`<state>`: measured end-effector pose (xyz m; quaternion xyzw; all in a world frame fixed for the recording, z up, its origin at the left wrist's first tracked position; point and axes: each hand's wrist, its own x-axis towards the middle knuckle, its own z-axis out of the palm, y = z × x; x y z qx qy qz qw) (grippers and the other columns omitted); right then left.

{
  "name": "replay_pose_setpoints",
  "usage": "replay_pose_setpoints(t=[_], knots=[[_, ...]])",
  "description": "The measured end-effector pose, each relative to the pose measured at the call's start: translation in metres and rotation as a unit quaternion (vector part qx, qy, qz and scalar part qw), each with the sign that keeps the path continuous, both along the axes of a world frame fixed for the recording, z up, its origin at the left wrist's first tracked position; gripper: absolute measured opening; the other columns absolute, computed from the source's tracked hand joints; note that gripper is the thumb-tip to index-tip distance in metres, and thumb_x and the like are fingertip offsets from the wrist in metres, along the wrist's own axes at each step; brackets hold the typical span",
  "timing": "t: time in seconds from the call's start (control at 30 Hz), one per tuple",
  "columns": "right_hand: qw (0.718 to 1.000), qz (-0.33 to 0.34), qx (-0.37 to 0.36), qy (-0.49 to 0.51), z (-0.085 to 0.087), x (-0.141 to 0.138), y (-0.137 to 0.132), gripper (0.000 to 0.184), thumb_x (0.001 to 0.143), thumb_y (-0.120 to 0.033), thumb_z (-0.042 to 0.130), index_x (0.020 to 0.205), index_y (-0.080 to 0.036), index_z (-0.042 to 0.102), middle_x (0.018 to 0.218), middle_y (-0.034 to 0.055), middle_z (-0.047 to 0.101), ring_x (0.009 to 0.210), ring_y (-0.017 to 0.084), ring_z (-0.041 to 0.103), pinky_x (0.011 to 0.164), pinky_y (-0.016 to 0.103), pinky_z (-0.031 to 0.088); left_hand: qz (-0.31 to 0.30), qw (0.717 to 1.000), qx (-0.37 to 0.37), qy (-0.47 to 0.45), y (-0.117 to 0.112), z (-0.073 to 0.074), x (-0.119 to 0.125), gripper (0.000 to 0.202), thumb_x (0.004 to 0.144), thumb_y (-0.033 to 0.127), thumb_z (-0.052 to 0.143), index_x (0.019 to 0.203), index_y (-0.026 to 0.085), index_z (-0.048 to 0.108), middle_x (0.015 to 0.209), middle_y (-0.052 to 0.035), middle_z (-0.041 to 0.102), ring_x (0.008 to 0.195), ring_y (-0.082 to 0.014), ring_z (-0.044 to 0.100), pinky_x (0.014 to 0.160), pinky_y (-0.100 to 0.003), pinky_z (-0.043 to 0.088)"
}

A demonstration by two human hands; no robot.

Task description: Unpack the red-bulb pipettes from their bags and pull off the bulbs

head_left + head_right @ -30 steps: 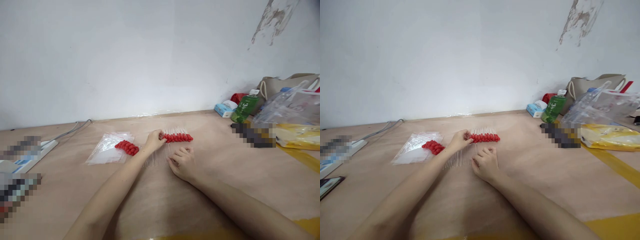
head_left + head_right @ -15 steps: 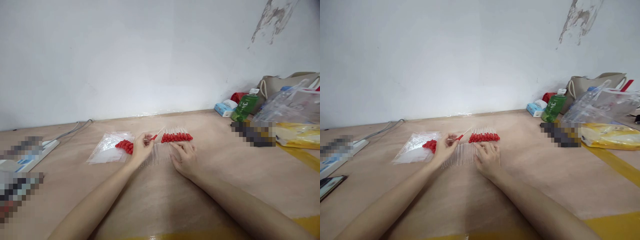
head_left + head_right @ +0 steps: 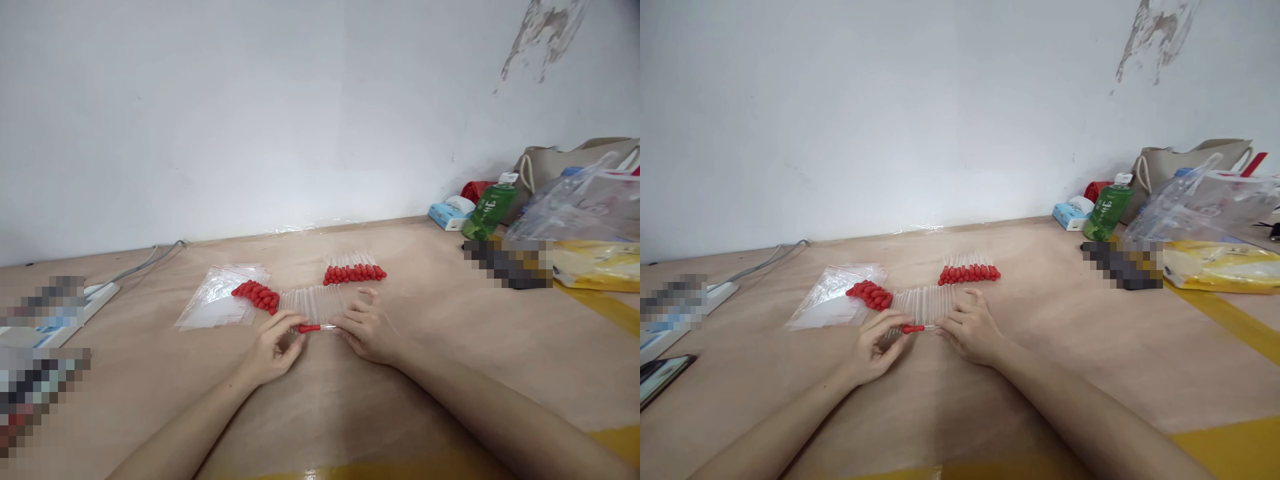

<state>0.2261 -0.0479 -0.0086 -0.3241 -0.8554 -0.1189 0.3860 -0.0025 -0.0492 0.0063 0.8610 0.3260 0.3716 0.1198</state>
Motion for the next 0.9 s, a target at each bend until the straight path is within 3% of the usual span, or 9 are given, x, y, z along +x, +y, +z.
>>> replay_pose_setpoints(t=[0.1,0.27,0.53,0.7,0.8,0.9], knots=[[1.000,0.005,-0.012,0.008,-0.001,-0.002,-0.002,0.016,0.085,-0.026,0.047,0.089,-0.023,0.062,0.065,-0.0027,0.064,0.065,0.010,0.047,0.094,0.040,0.020,0.008,0.999,0.029,0.023,-0.001,-0.001,0.003,0.024,0.080,0.018,0.054,0.103,0.018,0.057,0.093,-0.0067,0.059,0.084,-0.0150,0.055,0.075,-0.028,0.045],[1.000,0.023,-0.013,-0.007,0.000,-0.001,-0.006,0.015,0.084,-0.024,0.048,0.079,-0.022,0.062,0.059,-0.0035,0.060,0.064,0.011,0.043,0.087,0.039,0.021,0.012,0.995,0.070,0.073,0.000,-0.006,0.002,0.010,0.083,0.017,0.051,0.084,0.018,0.061,0.070,-0.0010,0.058,0.066,-0.0125,0.050,0.065,-0.027,0.039],[0.999,0.039,-0.024,-0.017,0.001,0.004,-0.009,0.017,0.083,-0.023,0.047,0.074,-0.020,0.061,0.055,-0.0028,0.057,0.063,0.012,0.041,0.082,0.036,0.022,0.007,0.992,0.062,0.106,-0.002,-0.008,-0.002,0.015,0.086,0.016,0.043,0.080,0.017,0.057,0.071,-0.0019,0.056,0.067,-0.0132,0.048,0.066,-0.027,0.038],[0.997,-0.033,-0.072,0.003,0.007,0.025,-0.001,0.024,0.084,-0.023,0.044,0.069,-0.019,0.061,0.052,-0.0018,0.055,0.060,0.011,0.041,0.082,0.035,0.024,0.069,0.994,0.065,0.047,0.002,-0.009,-0.012,0.015,0.086,0.015,0.042,0.081,0.017,0.057,0.073,-0.0027,0.054,0.069,-0.0129,0.050,0.063,-0.025,0.041],[0.995,-0.058,-0.079,0.009,0.007,0.027,0.002,0.021,0.085,-0.023,0.043,0.084,-0.020,0.064,0.060,-0.0005,0.060,0.064,0.012,0.045,0.082,0.035,0.024,0.082,0.993,0.080,-0.001,0.005,-0.006,-0.011,0.017,0.085,0.015,0.045,0.094,0.018,0.059,0.087,-0.0048,0.055,0.083,-0.0141,0.053,0.072,-0.026,0.045],[0.996,-0.058,-0.065,0.003,0.002,0.020,0.002,0.024,0.084,-0.019,0.044,0.100,-0.020,0.062,0.070,0.0013,0.064,0.068,0.013,0.048,0.080,0.034,0.026,0.176,0.977,0.110,-0.055,0.016,0.004,-0.018,0.024,0.084,0.019,0.044,0.103,0.019,0.059,0.097,-0.0069,0.052,0.090,-0.0160,0.053,0.077,-0.029,0.045]])
